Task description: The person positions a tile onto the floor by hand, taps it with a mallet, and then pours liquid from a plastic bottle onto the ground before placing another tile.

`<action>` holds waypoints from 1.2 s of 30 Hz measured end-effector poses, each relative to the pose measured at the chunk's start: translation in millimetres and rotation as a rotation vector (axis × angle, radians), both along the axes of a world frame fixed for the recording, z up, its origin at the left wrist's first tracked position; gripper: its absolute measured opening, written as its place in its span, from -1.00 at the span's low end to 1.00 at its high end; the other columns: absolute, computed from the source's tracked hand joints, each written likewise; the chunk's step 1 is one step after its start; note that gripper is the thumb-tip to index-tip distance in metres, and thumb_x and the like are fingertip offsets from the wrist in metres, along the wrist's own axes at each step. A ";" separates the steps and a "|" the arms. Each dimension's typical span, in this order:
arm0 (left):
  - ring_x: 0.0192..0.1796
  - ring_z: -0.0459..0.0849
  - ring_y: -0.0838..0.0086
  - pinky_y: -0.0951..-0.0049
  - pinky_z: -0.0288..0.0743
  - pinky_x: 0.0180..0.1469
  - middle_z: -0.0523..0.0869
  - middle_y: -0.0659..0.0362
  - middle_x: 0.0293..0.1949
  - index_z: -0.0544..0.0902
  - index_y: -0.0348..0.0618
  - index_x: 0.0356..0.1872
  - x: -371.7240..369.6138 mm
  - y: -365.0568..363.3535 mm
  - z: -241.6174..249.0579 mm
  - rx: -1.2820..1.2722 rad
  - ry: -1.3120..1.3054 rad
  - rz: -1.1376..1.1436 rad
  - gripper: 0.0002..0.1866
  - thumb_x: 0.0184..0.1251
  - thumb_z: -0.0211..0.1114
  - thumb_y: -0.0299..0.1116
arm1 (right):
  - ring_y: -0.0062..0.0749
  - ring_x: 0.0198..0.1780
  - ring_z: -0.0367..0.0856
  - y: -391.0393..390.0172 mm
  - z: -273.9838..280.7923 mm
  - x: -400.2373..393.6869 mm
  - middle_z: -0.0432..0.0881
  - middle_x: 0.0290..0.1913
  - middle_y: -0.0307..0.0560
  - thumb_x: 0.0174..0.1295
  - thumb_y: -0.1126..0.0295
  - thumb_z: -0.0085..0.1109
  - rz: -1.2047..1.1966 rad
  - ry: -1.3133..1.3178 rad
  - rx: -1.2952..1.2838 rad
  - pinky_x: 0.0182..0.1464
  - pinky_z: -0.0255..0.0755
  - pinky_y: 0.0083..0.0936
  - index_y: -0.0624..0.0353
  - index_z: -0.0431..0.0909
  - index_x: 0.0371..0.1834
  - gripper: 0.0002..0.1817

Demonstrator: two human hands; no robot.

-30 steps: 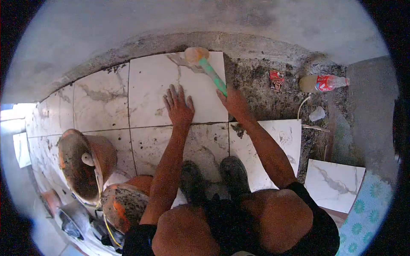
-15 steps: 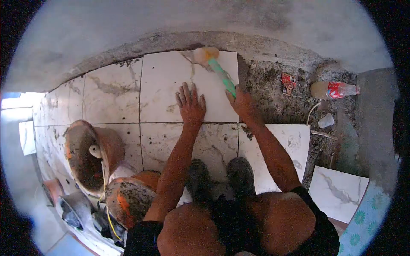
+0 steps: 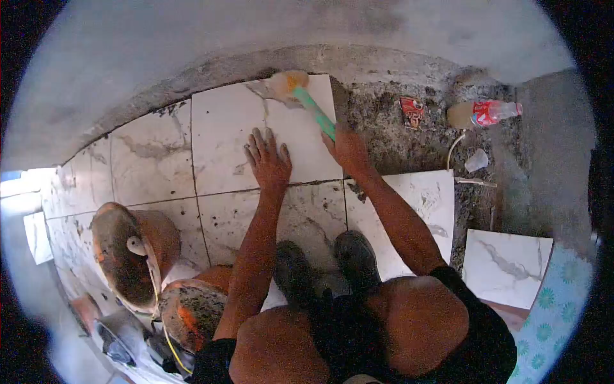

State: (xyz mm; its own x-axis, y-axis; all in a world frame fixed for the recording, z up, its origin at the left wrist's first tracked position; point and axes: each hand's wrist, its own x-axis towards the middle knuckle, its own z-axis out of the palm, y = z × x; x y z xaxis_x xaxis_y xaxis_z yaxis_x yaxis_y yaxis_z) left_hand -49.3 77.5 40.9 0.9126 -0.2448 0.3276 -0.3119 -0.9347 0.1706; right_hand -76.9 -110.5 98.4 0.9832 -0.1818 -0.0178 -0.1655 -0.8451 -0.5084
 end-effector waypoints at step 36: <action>0.42 -0.11 0.13 -0.07 -0.30 0.35 -0.03 -0.02 0.38 0.12 -0.05 0.32 -13.7 2.3 -7.6 -0.093 0.141 -0.003 -0.40 0.29 -0.06 -0.08 | 0.15 -0.46 0.53 3.3 5.6 -49.4 0.51 -0.55 0.26 0.22 -0.03 -0.06 0.044 -0.039 -0.013 -0.38 0.40 -0.08 0.29 0.38 -0.13 -0.49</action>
